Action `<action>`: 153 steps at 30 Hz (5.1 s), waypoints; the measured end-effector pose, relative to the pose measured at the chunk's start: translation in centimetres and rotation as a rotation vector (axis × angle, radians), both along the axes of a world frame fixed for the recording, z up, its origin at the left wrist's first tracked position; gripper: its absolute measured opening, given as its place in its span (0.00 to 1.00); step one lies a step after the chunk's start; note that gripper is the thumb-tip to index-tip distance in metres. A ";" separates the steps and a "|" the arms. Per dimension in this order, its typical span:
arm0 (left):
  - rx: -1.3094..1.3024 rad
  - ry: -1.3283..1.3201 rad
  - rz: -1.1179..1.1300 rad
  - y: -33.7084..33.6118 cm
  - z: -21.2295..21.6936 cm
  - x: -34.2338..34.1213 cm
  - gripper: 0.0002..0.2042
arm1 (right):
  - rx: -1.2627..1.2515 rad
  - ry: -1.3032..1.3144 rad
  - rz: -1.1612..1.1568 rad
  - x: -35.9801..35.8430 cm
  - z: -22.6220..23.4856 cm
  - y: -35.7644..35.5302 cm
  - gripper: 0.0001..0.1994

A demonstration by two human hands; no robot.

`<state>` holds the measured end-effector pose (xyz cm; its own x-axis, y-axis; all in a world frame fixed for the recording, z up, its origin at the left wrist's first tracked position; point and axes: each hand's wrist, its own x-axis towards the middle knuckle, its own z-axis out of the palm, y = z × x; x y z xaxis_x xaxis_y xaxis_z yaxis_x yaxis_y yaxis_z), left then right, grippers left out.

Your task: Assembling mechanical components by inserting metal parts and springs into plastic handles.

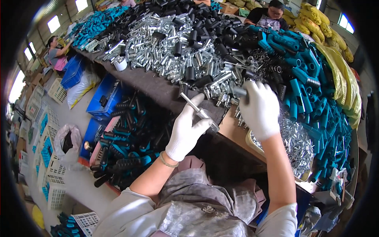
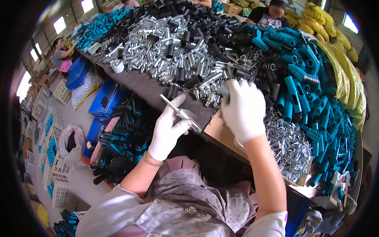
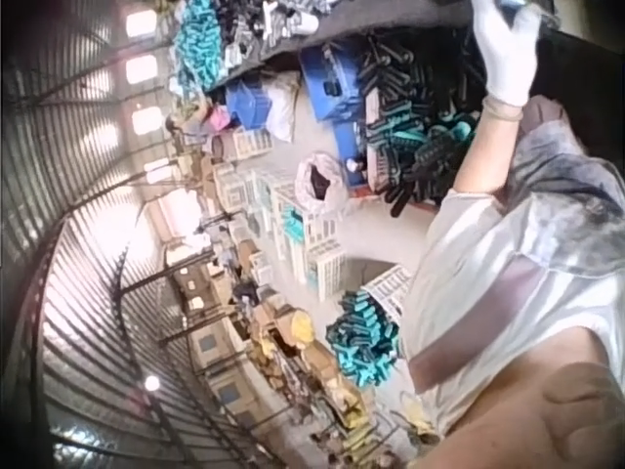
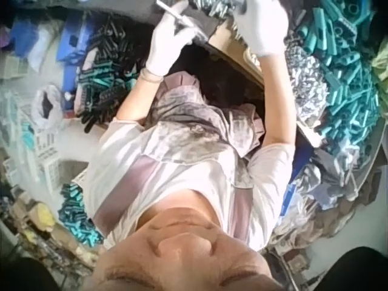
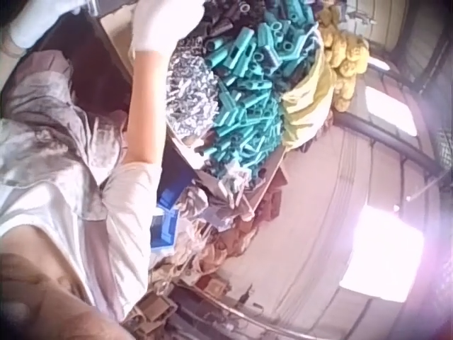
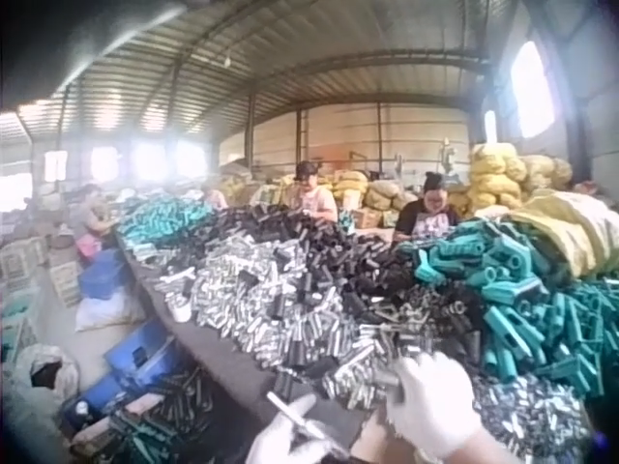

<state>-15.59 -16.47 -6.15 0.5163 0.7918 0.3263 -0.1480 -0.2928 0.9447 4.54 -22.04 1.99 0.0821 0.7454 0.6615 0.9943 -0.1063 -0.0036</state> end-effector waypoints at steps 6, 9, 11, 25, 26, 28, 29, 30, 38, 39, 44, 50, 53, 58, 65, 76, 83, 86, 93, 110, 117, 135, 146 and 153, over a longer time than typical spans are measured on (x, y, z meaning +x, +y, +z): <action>-0.154 -0.259 -0.328 -5.4 1.3 -1.1 0.21 | -0.247 0.730 0.130 -6.3 -5.0 -12.6 0.13; 0.137 -0.130 -0.453 -6.1 1.4 -1.1 0.18 | -0.277 0.816 0.071 -7.6 -6.2 -14.3 0.13; 0.349 -0.055 -0.480 -6.7 0.1 -0.2 0.14 | -0.326 0.702 0.056 -7.5 -7.2 -15.0 0.14; 0.485 0.314 -0.480 -9.5 -0.8 1.7 0.43 | -0.278 1.042 0.166 -3.9 -4.0 -17.5 0.15; 0.446 0.314 -0.462 -9.6 -0.5 1.7 0.42 | -0.143 0.922 0.163 -2.6 -3.9 -17.5 0.13; 0.350 0.255 -0.446 -9.7 -0.5 1.3 0.41 | 0.091 0.472 -0.153 0.2 -3.9 -17.1 0.12; 0.352 0.256 -0.449 -9.8 -0.5 1.2 0.41 | 0.108 0.288 -0.343 1.7 -3.9 -17.2 0.13; 0.333 0.231 -0.446 -9.8 -0.6 1.2 0.41 | 0.052 0.203 -0.432 2.9 -3.5 -16.9 0.15; 0.218 0.186 -0.328 -10.0 -0.1 0.9 0.40 | 0.081 0.177 -0.474 4.7 -4.5 -17.6 0.12; 0.167 0.182 -0.312 -9.9 0.0 0.9 0.39 | 0.121 0.215 -0.468 4.2 -4.4 -18.4 0.13; -0.219 -0.190 -0.187 -9.8 0.0 0.5 0.32 | 0.001 0.667 -0.132 -0.2 -4.6 -22.6 0.15; -0.409 -0.144 -0.382 -11.6 -0.5 1.9 0.30 | -0.210 1.402 0.019 -3.6 -7.2 -25.0 0.15; -0.422 -0.071 -0.426 -13.0 -1.1 1.7 0.30 | -0.263 1.754 0.016 -3.7 -7.2 -24.9 0.15; -0.067 0.380 -0.609 -11.3 -0.5 1.9 0.15 | -0.199 2.045 0.069 -2.4 -10.3 -26.8 0.18; 0.635 0.571 -0.831 -13.9 -2.0 3.0 0.19 | -0.266 1.607 0.048 -4.8 -13.9 -26.9 0.11; 0.420 0.614 -0.766 -17.1 -3.6 4.3 0.14 | -0.026 0.963 -0.740 6.0 -19.1 -40.9 0.08; 0.445 0.614 -0.662 -17.0 -4.9 4.1 0.13 | 0.090 0.418 -1.065 6.4 -22.7 -53.6 0.06; 0.395 0.624 -0.660 -17.4 -5.0 4.0 0.14 | 0.376 0.418 -1.324 6.1 -24.2 -62.9 0.05; 0.387 0.606 -0.705 -18.5 -4.5 5.1 0.13 | -0.008 0.676 -1.775 4.5 -27.0 -72.2 0.06; 0.424 0.674 -0.712 -20.3 -3.1 5.2 0.14 | -0.605 0.855 -1.873 9.2 -26.9 -71.4 0.12; 0.410 0.562 -0.746 -19.7 -2.8 6.0 0.15 | 1.500 1.139 -0.998 8.0 -24.7 -74.0 0.06; -0.207 0.371 -0.329 -13.4 -2.1 0.6 0.17 | 0.109 2.367 0.286 -6.6 -13.6 -24.8 0.18; -0.013 0.377 -0.323 -11.4 -2.7 0.2 0.17 | -0.085 2.045 0.050 -6.5 -13.0 -23.5 0.10; 0.281 0.417 -0.370 -11.4 -1.3 -0.2 0.19 | -0.078 1.722 -0.063 -4.7 -12.2 -24.1 0.07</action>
<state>-15.79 -27.86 -7.45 0.8690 0.4490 0.2082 0.0773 -0.5387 0.8389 -0.14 -46.19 -10.23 0.6297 0.7370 -0.2455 -0.1519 -0.1930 -0.9694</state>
